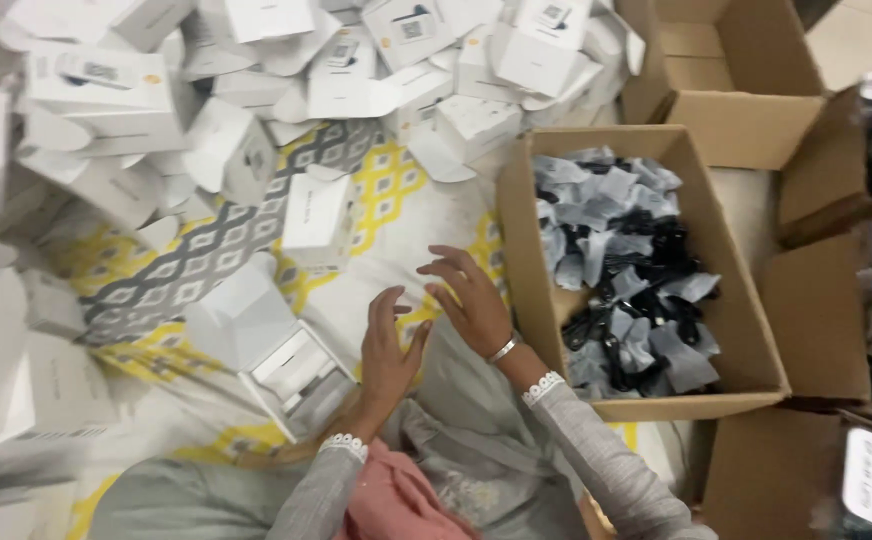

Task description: The person places electronic components from plastic bags into small white boxes and organizes the boxes into stacks.

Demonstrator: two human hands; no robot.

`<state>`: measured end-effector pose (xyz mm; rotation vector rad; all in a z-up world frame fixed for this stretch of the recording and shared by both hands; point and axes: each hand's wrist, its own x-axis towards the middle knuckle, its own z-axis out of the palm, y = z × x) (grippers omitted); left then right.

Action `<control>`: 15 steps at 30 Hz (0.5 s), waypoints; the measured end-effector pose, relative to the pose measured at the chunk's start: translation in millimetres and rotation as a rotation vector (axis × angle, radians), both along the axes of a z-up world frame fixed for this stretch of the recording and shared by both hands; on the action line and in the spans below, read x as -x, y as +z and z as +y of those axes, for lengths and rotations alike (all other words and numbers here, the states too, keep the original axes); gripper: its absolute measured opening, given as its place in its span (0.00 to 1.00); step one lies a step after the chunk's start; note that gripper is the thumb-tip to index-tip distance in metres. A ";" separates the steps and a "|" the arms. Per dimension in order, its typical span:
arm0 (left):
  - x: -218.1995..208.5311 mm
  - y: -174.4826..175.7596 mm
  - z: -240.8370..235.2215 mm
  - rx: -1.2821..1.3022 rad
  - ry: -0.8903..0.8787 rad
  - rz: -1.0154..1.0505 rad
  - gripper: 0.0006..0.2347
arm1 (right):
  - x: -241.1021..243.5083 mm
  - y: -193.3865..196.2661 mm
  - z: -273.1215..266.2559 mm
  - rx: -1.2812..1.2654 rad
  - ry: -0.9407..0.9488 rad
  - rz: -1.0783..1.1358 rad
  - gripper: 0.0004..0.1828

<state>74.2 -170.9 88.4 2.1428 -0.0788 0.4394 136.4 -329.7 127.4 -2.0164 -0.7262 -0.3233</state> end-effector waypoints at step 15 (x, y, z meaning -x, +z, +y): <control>-166.1 -182.0 -292.5 -0.434 -0.612 0.847 0.16 | -88.2 -182.1 -249.8 0.748 -0.989 0.637 0.33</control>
